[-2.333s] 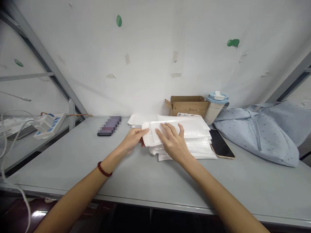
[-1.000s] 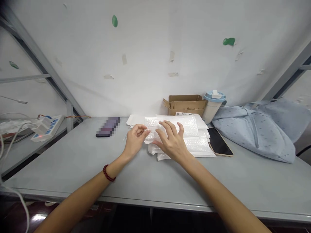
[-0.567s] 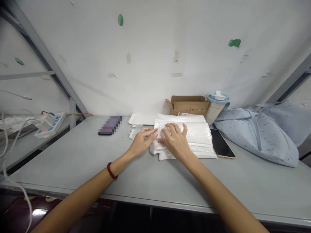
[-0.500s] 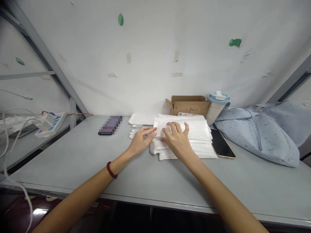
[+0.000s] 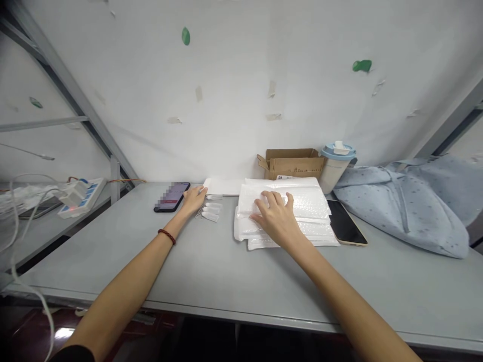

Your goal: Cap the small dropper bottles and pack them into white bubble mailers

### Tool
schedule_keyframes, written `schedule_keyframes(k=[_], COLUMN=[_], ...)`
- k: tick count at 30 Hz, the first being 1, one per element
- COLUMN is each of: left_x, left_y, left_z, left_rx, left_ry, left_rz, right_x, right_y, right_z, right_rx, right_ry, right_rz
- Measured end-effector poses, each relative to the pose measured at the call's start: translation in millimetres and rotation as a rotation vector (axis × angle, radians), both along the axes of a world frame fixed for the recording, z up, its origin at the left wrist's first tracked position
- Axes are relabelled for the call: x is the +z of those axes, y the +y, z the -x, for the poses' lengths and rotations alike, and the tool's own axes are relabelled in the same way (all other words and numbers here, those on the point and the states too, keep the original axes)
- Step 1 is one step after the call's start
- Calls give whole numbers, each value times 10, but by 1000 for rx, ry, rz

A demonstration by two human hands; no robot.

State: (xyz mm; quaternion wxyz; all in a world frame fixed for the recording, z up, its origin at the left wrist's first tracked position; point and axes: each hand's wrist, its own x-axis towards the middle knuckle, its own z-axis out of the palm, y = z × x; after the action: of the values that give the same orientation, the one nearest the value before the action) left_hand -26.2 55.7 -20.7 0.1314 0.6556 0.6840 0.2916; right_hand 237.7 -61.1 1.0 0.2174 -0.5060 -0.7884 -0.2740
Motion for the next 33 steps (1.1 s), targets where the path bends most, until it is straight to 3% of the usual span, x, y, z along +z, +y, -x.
schedule_keyframes(k=[4,13,23,29,33], left_x=[-35,-64,-87,86,194], left_y=[8,-29,-26,-103,-192], left_z=[-40,-79,-44,-72,-85], left_rx=[-5,-71,-114,-101,-127], left_ry=[46,140,99,-53,-430], left_rz=[43,-52,-24,-124,-239], right_x=[-13,-2,-6,18,24], right_y=[-1,-13,-25,-33,-34], right_z=[6,6,12,17,16], right_rx=[-8,-18,-15,-23,-21], right_ry=[-16,-22,-21,-18,-11], right_rz=[15,38,52,85,90])
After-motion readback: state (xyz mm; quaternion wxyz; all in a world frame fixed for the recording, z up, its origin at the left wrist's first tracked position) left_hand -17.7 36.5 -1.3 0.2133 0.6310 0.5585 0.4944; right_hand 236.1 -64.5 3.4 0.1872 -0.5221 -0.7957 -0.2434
